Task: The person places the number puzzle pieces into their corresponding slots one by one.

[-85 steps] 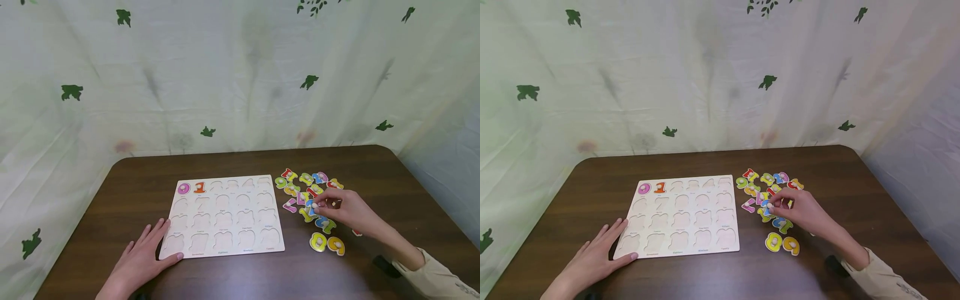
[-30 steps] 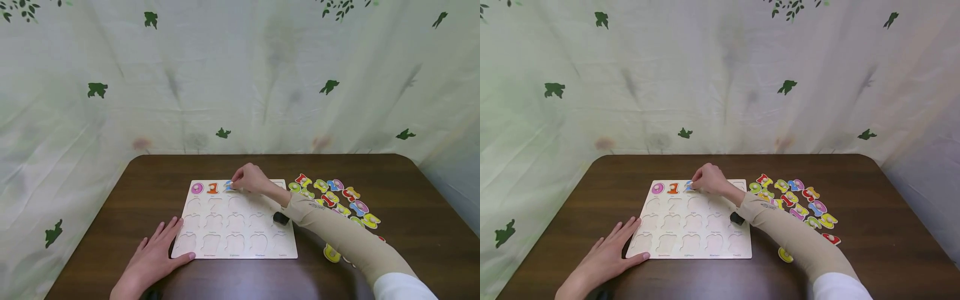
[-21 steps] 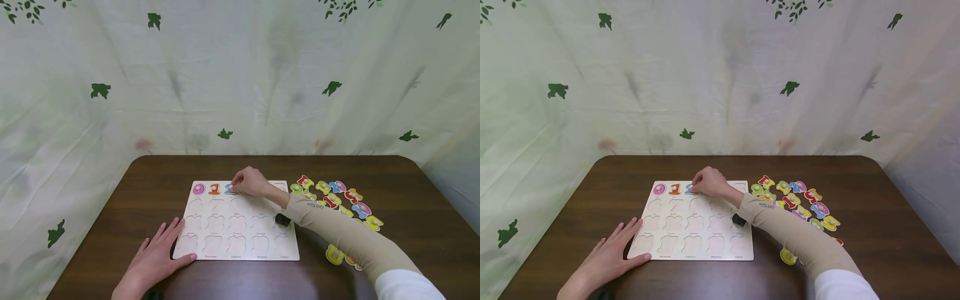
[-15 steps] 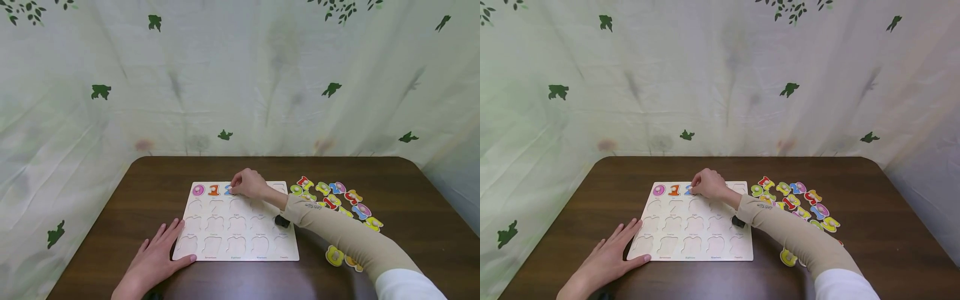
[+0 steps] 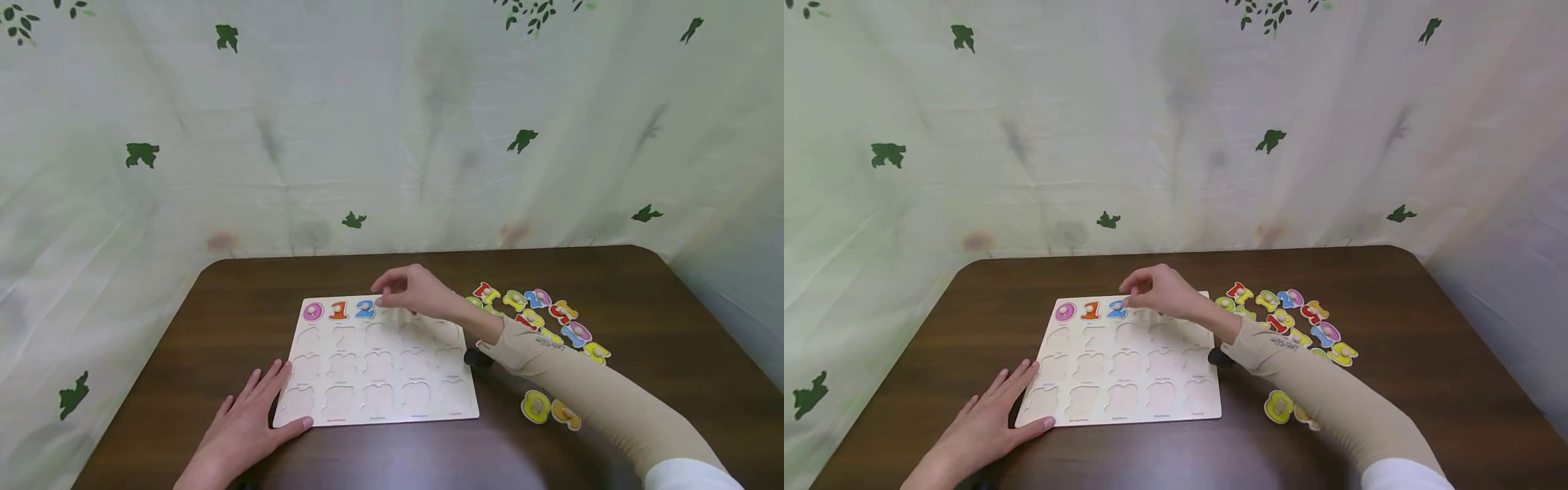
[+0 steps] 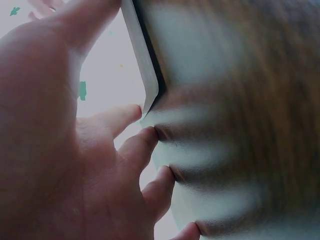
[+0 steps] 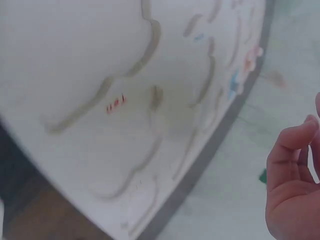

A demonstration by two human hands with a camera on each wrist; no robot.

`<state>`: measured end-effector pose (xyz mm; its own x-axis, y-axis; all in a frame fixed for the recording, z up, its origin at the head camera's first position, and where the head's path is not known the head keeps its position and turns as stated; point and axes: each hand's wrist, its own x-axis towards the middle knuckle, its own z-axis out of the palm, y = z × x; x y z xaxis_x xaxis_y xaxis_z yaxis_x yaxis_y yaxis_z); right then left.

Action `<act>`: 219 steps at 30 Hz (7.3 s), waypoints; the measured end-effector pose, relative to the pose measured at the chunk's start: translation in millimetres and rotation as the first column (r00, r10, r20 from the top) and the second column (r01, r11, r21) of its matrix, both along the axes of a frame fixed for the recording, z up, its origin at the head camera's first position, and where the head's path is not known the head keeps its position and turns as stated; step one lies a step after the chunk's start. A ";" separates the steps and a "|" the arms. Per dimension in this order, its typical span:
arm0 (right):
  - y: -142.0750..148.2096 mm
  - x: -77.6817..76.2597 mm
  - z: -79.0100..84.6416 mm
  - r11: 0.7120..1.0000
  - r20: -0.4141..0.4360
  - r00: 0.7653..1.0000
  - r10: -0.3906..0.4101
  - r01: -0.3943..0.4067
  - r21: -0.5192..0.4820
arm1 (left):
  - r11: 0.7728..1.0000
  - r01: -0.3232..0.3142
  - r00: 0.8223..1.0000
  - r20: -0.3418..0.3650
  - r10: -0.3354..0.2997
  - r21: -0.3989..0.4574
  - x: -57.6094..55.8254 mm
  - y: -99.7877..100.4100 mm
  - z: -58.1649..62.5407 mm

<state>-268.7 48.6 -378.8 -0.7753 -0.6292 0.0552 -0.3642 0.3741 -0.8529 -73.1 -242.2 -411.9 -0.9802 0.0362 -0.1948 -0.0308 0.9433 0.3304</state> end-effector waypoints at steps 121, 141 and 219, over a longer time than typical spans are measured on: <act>142.9 50.7 -7.1 0.956 -0.192 0.945 -0.265 0.284 0.077 | 1.000 0.018 1.000 -0.009 -0.018 0.001 0.1 -1.3 -2.1; 37.5 -2.3 -13.5 0.978 -0.086 0.985 -0.152 0.163 0.130 | 1.000 0.007 1.000 -0.016 -0.007 -0.006 1.2 -2.5 -0.6; 210.4 94.1 43.6 0.981 -0.035 0.983 -0.183 0.185 0.054 | 0.999 0.042 0.999 -0.020 -0.043 -0.020 -1.3 -1.3 -5.6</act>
<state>-174.6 259.0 -335.2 -0.8765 -0.4789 0.0484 -0.3097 0.4840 -0.8184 -74.4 -243.6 -417.5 -0.9816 0.0743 -0.1757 0.0161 0.9499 0.3122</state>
